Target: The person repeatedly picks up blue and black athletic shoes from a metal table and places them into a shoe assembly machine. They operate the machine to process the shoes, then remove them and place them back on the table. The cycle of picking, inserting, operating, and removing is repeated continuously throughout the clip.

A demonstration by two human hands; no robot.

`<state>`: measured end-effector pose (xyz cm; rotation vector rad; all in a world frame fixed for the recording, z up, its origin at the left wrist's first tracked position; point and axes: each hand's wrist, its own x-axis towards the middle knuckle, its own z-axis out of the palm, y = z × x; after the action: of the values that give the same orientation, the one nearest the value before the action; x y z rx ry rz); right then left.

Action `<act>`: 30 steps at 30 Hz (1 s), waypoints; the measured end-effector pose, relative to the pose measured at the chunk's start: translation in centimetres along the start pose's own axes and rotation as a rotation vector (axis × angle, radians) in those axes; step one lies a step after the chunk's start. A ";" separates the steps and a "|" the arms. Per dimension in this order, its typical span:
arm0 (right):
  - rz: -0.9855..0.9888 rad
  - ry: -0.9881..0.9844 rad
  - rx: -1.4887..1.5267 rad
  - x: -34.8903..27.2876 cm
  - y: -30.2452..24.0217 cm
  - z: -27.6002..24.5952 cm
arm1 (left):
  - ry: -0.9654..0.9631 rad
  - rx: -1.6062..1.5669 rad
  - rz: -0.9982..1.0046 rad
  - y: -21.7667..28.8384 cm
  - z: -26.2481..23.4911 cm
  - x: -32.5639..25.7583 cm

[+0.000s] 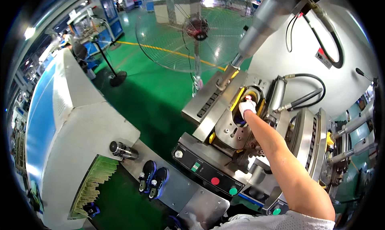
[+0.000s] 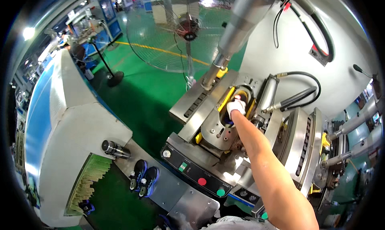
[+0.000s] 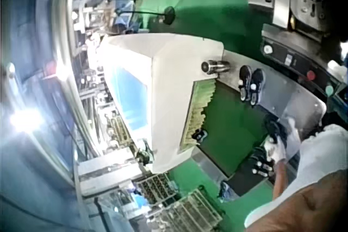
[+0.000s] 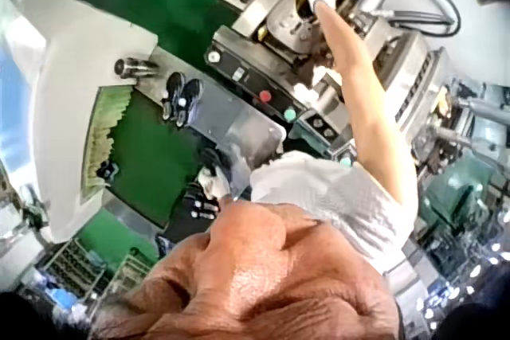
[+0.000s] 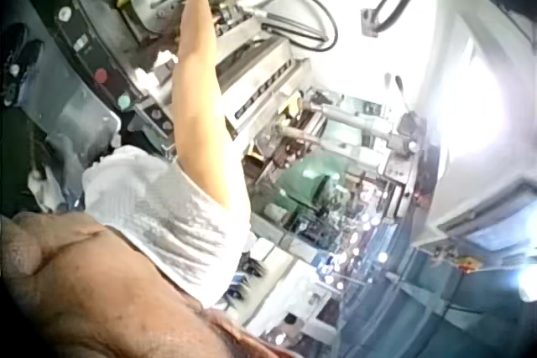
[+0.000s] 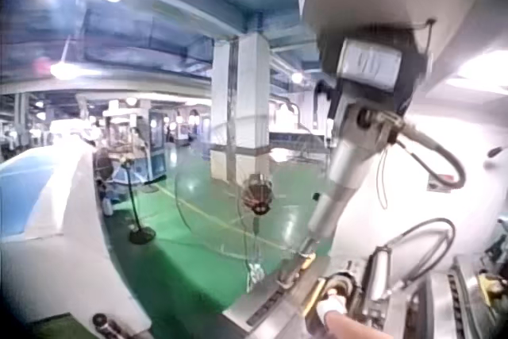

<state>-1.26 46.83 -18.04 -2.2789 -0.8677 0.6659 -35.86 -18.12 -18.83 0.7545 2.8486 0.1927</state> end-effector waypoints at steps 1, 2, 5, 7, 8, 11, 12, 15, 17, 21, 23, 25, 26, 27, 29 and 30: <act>-0.079 -0.021 -0.259 0.7 0.9 -0.7 | 0.010 0.033 -0.016 -2.7 1.1 -2.2; 0.001 0.030 -0.099 2.3 1.9 -1.1 | 0.001 0.166 -0.079 -4.0 2.8 -3.8; -0.106 -0.093 -0.545 -0.3 -1.5 0.2 | 0.183 0.181 -0.042 -7.3 8.2 -6.7; -0.305 0.197 -0.781 13.0 6.6 -3.7 | 0.132 -0.143 0.041 -5.6 11.2 -4.1; -0.365 0.073 -0.738 10.1 3.8 0.5 | 0.256 -0.347 -0.071 -6.1 11.4 -5.3; -0.451 -0.104 -0.579 7.7 2.5 -0.1 | 0.271 -0.443 -0.202 -4.2 8.4 -5.4; -0.455 -0.142 -0.502 9.3 2.7 -1.1 | 0.210 -0.464 -0.263 -4.6 8.6 -4.8; -0.143 -0.424 0.133 11.2 1.8 -2.6 | 0.276 -0.423 -0.050 -5.7 10.6 -2.6; -0.071 -0.552 0.305 11.2 1.8 -7.2 | 0.296 -0.422 0.028 -5.0 10.7 -1.4; -0.750 -0.434 0.164 -10.2 0.6 -7.0 | 0.187 -0.534 -0.172 -8.3 10.5 -5.4; -0.880 -0.462 0.228 -24.9 3.0 -12.2 | 0.039 -0.573 -0.142 -7.8 8.8 -4.6; -1.045 -0.409 0.013 -35.3 8.2 -14.1 | 0.104 -0.524 -0.033 -7.7 7.8 -3.9; -1.238 -0.352 -0.110 -34.9 12.4 -13.5 | 0.099 -0.585 0.023 -7.7 7.0 -2.7; -1.318 -0.232 -0.289 -37.0 15.5 -12.8 | 0.099 -0.637 0.068 -7.9 5.9 -1.5; -0.797 -0.324 -1.220 -42.4 17.9 -11.0 | 0.107 -0.706 0.117 -9.0 3.5 1.2; -0.994 -0.152 -1.531 -41.5 22.2 -10.0 | 0.105 -0.706 0.137 -10.1 3.0 3.2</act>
<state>-13.25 0.26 -16.63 -2.2255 -2.9685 -0.5409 -42.72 -24.97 -23.96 0.7772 2.5189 1.2014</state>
